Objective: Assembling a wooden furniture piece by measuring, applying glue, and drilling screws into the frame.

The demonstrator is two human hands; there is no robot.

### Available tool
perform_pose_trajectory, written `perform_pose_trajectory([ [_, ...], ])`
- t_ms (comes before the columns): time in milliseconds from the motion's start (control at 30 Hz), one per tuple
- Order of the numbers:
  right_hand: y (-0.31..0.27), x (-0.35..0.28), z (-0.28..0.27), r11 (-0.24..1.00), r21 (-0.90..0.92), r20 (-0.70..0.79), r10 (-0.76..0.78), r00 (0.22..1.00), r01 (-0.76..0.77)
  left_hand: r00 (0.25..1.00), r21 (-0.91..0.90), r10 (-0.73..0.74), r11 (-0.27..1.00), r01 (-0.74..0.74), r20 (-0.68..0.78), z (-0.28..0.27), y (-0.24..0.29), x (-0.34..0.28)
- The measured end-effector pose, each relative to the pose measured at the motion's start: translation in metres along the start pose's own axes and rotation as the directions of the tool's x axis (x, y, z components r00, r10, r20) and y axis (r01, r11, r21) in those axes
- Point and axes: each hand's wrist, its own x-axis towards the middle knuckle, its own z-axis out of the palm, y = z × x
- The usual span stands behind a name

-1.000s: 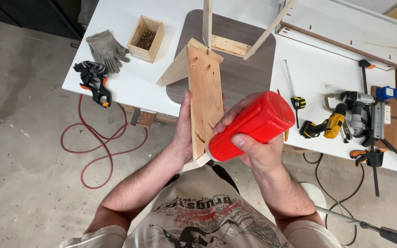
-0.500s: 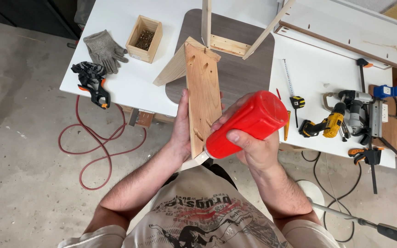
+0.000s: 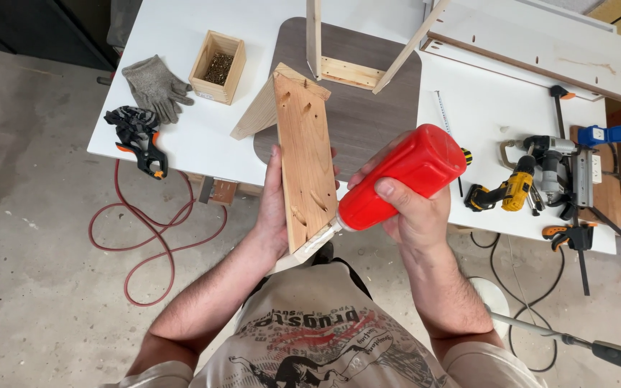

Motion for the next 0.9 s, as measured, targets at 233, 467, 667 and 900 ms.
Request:
perform_pose_trajectory([
  [233,0.002,0.012,-0.01,0.999,-0.025,-0.014,-0.046,0.999,0.045,1.0,0.02,-0.008,1.0,0.008,-0.011,-0.01,0.003,-0.001],
  [467,-0.016,0.073,-0.017,0.965,0.123,-0.044,-0.227,0.973,0.231,0.985,0.12,-0.161,0.981,0.153,0.06,0.002,0.004,-0.023],
  [667,0.022,0.145,0.0,0.954,0.04,-0.071,-0.294,0.953,0.297,0.96,0.107,-0.238,0.969,0.223,0.149,0.006,-0.01,-0.035],
  [900,0.033,0.152,0.006,0.971,0.006,-0.041,-0.239,0.97,0.24,0.96,0.094,-0.234,0.97,0.222,0.15,0.004,-0.018,-0.037],
])
